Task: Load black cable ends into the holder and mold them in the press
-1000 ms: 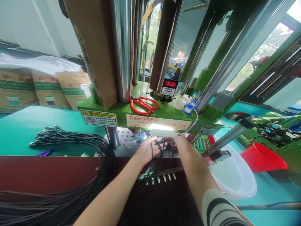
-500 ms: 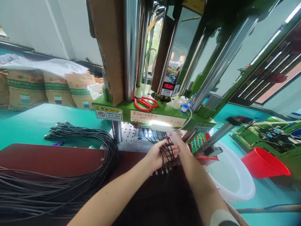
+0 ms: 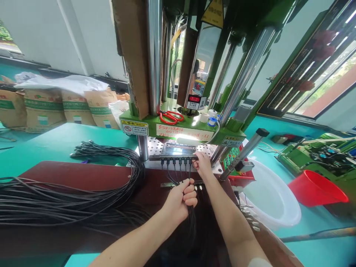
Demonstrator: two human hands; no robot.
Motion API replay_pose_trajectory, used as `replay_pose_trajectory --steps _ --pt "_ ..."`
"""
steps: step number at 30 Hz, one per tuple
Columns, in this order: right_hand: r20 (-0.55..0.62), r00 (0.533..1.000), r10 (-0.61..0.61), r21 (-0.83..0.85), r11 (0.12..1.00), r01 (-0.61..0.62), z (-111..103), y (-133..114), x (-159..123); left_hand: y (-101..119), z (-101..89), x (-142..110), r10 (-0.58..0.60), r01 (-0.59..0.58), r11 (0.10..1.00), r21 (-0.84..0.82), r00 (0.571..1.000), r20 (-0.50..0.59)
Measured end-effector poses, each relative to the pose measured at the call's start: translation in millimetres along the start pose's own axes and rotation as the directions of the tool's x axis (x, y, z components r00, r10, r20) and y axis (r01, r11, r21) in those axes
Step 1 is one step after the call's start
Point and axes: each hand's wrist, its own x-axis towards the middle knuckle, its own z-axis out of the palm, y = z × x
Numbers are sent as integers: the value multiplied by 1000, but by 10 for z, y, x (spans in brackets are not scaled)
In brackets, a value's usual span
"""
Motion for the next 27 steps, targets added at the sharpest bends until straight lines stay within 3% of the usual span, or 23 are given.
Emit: replay_pose_trajectory --steps 2,5,7,9,11,12,13,14,16,18,19,20,21,23,25,27 --pt "-32 999 6 21 1000 -5 -27 17 -11 -142 -151 -163 -45 44 998 46 999 27" --pt "-51 999 7 37 999 -5 -127 0 -10 -330 -385 -458 -213 186 963 193 969 128" --pt "-58 998 1 29 1000 1 -222 -16 -7 -295 -433 -668 -248 202 946 251 954 168" --pt "-63 998 -5 5 1000 5 -332 -12 -4 -42 -334 -884 -126 80 966 247 976 177" --pt "-57 998 0 -29 1000 -2 -452 19 -4 433 -113 -1094 133 -178 952 248 973 187" --pt "-50 999 6 -47 999 -8 -511 41 -6 736 15 -1184 343 -385 893 235 918 199" --pt "-41 999 11 -66 998 -13 -568 66 -10 1066 135 -1255 546 -585 782 215 809 219" --pt "-33 999 14 -85 996 -16 -622 91 -14 1409 230 -1300 721 -758 626 187 653 234" --pt "-7 1000 14 -126 992 -15 -720 130 -28 2081 297 -1299 930 -937 270 220 313 192" --pt "38 999 8 -178 984 -1 -809 146 -46 2653 163 -1184 1000 -893 -23 449 -28 -4" --pt "69 998 5 -210 978 10 -853 142 -55 2880 29 -1098 976 -790 -98 605 -194 -96" --pt "106 994 2 -247 969 24 -897 133 -62 3061 -135 -1003 937 -648 -82 757 -308 -162" --pt "143 990 0 -289 956 42 -940 120 -66 3195 -317 -908 929 -496 -45 867 -340 -147" --pt "206 978 -11 -387 917 92 -1015 90 -60 3338 -672 -732 931 -409 11 912 -329 -159" --pt "248 968 -40 -493 855 162 -1064 77 -29 3357 -948 -591 944 -363 78 929 -274 -186" --pt "277 957 -84 -587 774 238 -1081 92 17 3322 -1112 -483 958 -305 155 940 -185 -218"
